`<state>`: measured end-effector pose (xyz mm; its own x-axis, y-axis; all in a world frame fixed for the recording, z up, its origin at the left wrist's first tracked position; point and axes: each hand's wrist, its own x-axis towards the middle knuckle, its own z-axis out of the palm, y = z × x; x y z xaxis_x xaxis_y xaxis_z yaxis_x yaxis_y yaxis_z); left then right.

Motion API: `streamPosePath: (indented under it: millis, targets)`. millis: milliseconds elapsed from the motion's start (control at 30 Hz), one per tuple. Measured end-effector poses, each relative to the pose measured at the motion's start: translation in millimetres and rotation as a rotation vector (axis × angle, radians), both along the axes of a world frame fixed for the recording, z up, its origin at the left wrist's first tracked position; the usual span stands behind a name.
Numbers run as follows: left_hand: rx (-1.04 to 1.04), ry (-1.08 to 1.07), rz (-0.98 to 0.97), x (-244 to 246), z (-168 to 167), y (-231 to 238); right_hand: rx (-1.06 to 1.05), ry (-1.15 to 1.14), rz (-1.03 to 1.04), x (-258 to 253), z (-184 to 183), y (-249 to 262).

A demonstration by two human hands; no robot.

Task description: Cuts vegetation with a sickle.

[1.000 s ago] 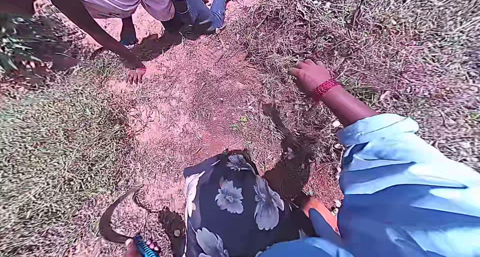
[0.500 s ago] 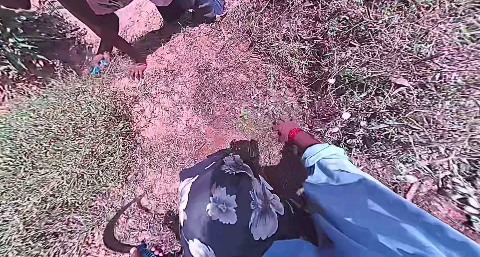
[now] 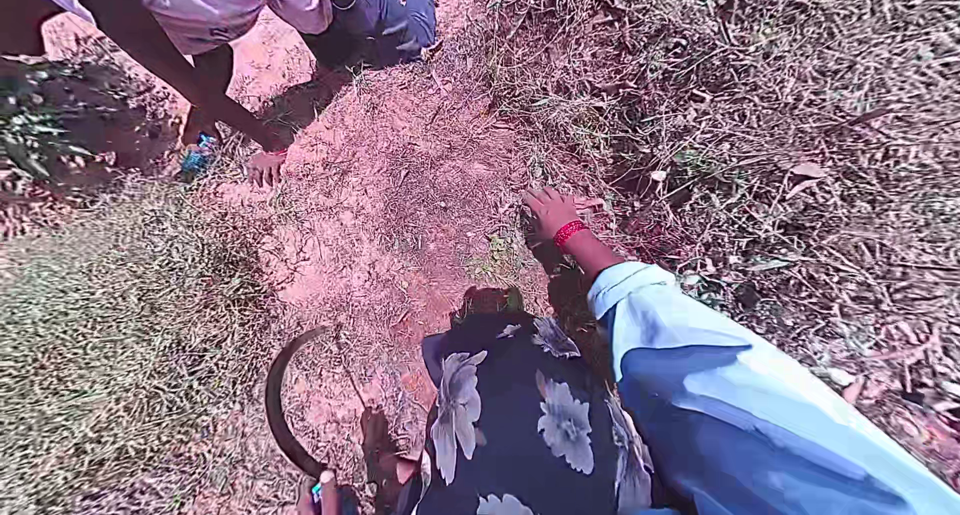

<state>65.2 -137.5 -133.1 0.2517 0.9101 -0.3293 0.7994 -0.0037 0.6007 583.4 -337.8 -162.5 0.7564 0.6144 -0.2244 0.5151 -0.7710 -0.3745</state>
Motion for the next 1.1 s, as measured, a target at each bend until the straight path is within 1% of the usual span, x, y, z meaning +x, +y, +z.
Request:
streamPosePath:
  millis: [67,133,167,200,233,267,300,333,367,400,433,467,533,600,633,667,700,733,767,800,833,867,900,933,967,1000,1067,1100]
  targets:
    - [0.039,0.014,-0.196,18.7,8.1,-7.9,-0.014,0.047,-0.003,7.4,-23.4,24.0]
    - [-0.023,0.065,-0.334,48.2,19.2,-18.9,-0.076,0.107,-0.049,14.2,-44.9,30.6]
    - [-0.079,0.087,-0.381,59.0,14.6,-21.0,-0.107,0.134,-0.07,16.2,-51.7,28.8]
    - [-0.057,0.049,-0.441,56.1,-9.7,-17.3,-0.133,0.16,-0.092,15.2,-55.7,24.6]
    - [0.063,-0.02,-0.535,43.7,-49.7,-6.1,-0.161,0.188,-0.106,11.9,-57.7,19.5]
    - [0.121,-0.081,-0.626,42.1,-77.0,6.0,-0.167,0.212,-0.125,7.6,-60.3,12.8]
    - [0.133,-0.123,-0.699,56.3,-85.6,10.8,-0.153,0.216,-0.143,2.2,-64.9,4.3]
    - [0.126,-0.113,-0.758,80.7,-78.6,9.4,-0.137,0.207,-0.172,-4.9,-71.8,-2.7]
    - [0.094,-0.053,-0.793,114.0,-55.0,0.8,-0.119,0.197,-0.202,-12.4,-78.4,-7.2]
    - [-0.043,0.057,-0.812,153.7,-11.1,-14.5,-0.109,0.195,-0.211,-19.6,-81.1,-10.5]
    - [0.049,-0.022,-0.851,180.8,7.3,-27.2,-0.112,0.224,-0.216,-25.3,-78.9,-12.1]
    - [0.19,-0.19,-0.879,204.4,15.7,-36.7,-0.119,0.269,-0.224,-28.3,-72.5,-12.8]
    - [0.35,-0.517,-0.939,248.2,29.6,-46.2,-0.123,0.326,-0.248,-30.1,-64.1,-16.1]
    - [0.381,-0.771,-0.934,286.3,42.2,-53.8,-0.143,0.346,-0.248,-29.6,-61.0,-19.8]
    - [0.352,-0.833,-0.928,299.2,44.0,-56.4,-0.15,0.348,-0.245,-27.0,-60.6,-20.5]
    - [0.322,-0.808,-0.914,305.9,39.8,-58.6,-0.16,0.359,-0.244,-24.1,-58.8,-20.3]
    - [0.297,-0.699,-0.886,305.8,27.5,-60.8,-0.166,0.372,-0.249,-22.2,-56.6,-19.6]
    - [0.257,-0.502,-0.871,299.3,10.2,-63.5,-0.165,0.391,-0.259,-21.1,-55.1,-18.8]
    - [0.192,-0.273,-0.896,285.0,-9.8,-64.6,-0.177,0.401,-0.256,-22.2,-56.0,-18.7]
    - [0.079,-0.029,-0.951,266.3,-18.5,-65.9,-0.197,0.411,-0.242,-24.5,-57.2,-18.7]
    - [-0.091,0.196,-0.971,251.7,-10.6,-69.2,-0.223,0.429,-0.218,-25.2,-54.8,-17.9]
    - [-0.22,0.329,-0.965,242.1,5.9,-73.3,-0.238,0.44,-0.197,-23.3,-53.9,-18.3]
    - [-0.268,0.325,-0.951,235.8,15.0,-76.7,-0.244,0.436,-0.188,-15.0,-52.8,-23.1]
    - [-0.27,0.266,-0.945,218.5,11.1,-81.6,-0.258,0.428,-0.178,-15.9,-59.3,-35.9]
    - [-0.23,0.208,-0.927,188.9,1.9,-84.2,-0.272,0.413,-0.159,-26.7,-70.6,-47.7]
    - [-0.152,0.119,-0.908,167.0,-11.1,-79.2,-0.276,0.381,-0.149,-26.6,-73.5,-54.0]
    - [-0.055,-0.001,-0.85,129.5,-22.6,-62.0,-0.268,0.336,-0.158,-33.0,-62.1,-64.4]
    - [0.033,-0.015,-0.88,112.5,-27.0,-47.5,-0.246,0.308,-0.179,-39.2,-53.9,-71.5]
